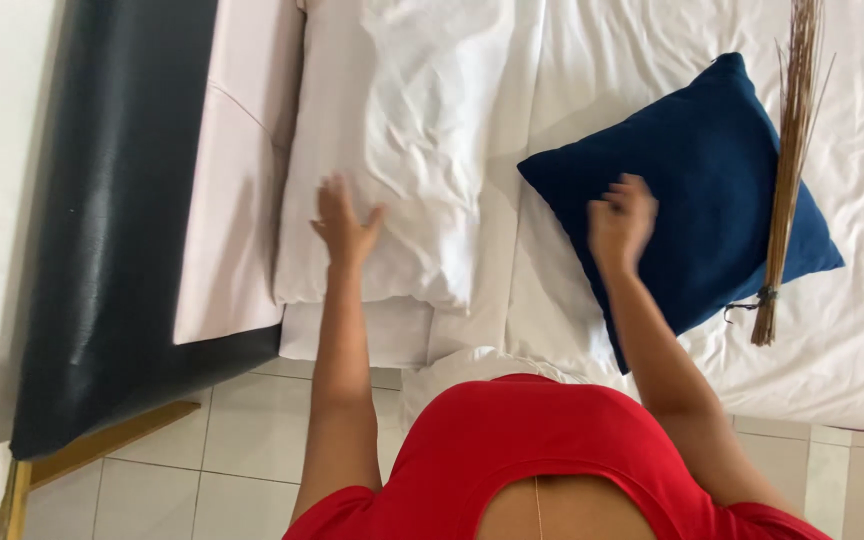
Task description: The person uses a traditional straw broom to dust the white bedsheet and a burgundy runner. They then dust several white pillows and a blue pillow, flipping them over to clean all sides. Finally, the person smooths the bedsheet and runner with their hands.
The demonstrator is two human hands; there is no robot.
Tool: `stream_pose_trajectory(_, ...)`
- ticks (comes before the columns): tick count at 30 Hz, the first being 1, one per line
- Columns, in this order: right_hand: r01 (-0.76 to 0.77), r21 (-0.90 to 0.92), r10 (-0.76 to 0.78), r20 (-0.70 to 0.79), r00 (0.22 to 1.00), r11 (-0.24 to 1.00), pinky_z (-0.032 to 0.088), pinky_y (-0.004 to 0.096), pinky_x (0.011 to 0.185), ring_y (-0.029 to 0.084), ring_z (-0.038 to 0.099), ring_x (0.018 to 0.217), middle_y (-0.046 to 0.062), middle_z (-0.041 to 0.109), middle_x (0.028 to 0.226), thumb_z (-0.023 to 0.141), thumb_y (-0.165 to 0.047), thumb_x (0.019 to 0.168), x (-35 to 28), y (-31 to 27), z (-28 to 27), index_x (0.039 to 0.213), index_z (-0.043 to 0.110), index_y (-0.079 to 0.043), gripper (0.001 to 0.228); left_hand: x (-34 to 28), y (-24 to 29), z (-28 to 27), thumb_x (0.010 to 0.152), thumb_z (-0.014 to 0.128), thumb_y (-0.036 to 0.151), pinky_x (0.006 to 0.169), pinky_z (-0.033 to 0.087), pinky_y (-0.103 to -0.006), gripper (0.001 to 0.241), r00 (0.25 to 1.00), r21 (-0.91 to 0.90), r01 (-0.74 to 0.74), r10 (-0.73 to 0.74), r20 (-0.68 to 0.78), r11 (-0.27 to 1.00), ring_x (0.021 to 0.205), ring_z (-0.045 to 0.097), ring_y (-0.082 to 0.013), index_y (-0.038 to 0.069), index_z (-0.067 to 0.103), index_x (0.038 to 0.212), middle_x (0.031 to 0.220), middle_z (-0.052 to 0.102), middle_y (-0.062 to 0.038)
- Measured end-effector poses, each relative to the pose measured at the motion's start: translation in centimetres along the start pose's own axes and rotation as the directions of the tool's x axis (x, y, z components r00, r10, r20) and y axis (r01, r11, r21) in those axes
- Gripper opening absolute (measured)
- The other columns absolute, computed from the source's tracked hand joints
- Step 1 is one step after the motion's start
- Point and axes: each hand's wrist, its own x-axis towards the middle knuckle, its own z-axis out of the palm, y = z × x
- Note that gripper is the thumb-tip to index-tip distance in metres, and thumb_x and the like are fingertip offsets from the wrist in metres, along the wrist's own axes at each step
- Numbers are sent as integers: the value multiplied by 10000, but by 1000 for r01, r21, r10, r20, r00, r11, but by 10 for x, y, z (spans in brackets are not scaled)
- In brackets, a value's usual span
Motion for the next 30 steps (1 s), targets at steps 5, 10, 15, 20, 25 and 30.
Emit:
stream_pose_trajectory(5,-238,-537,51,-340,939,810,305,584,1098,482,403,1294,307,453,1379,704,104,780,-9,6,-154,1381,528,29,631,-32,38,18,819,628,805,1126,65,-790,1191,795,74,207,-212,568,976,1586,-123,-321,269,-34,1650,1726,-119,-86)
stream_pose_trajectory(10,-635,-571,663,-199,722,520,270,779,1015,499,480,1301,228,432,1459,609,-400,990,-41,98,-223,1613,217,-210,760,-68,19,46,895,619,674,1064,169,-802,906,966,-28,189,-180,186,982,1587,134,-325,233,308,1622,1713,173,-116)
stream_pose_trajectory(15,-359,-639,379,-113,919,681,477,591,876,551,611,992,323,627,1079,655,-268,987,-57,277,-240,1332,451,-14,475,-134,-89,108,949,576,668,1099,285,-734,833,606,-140,786,-796,-16,601,1527,235,-372,161,351,1570,1624,306,-132)
stream_pose_trajectory(20,-369,-562,308,-204,929,740,596,520,643,399,728,761,125,708,810,701,-252,975,-32,203,-196,1124,612,-153,200,-169,-117,97,890,771,622,948,481,-677,657,69,-571,723,-782,620,-389,1110,699,-432,190,591,1351,1149,690,-168)
stream_pose_trajectory(25,105,-322,12,340,940,941,527,681,678,620,617,924,360,629,1199,600,-96,1054,-25,-23,-119,1343,520,31,326,-159,-134,104,870,714,574,684,580,-488,489,252,-407,900,-948,196,155,816,771,-312,93,706,961,846,722,-143)
stream_pose_trajectory(30,571,-305,-239,687,686,762,570,530,596,360,649,777,46,583,1161,548,-204,1030,-43,-141,-73,1480,491,-336,472,-163,-73,41,854,731,368,945,520,-407,332,236,-596,782,-972,11,183,991,715,-341,68,734,995,930,739,-149)
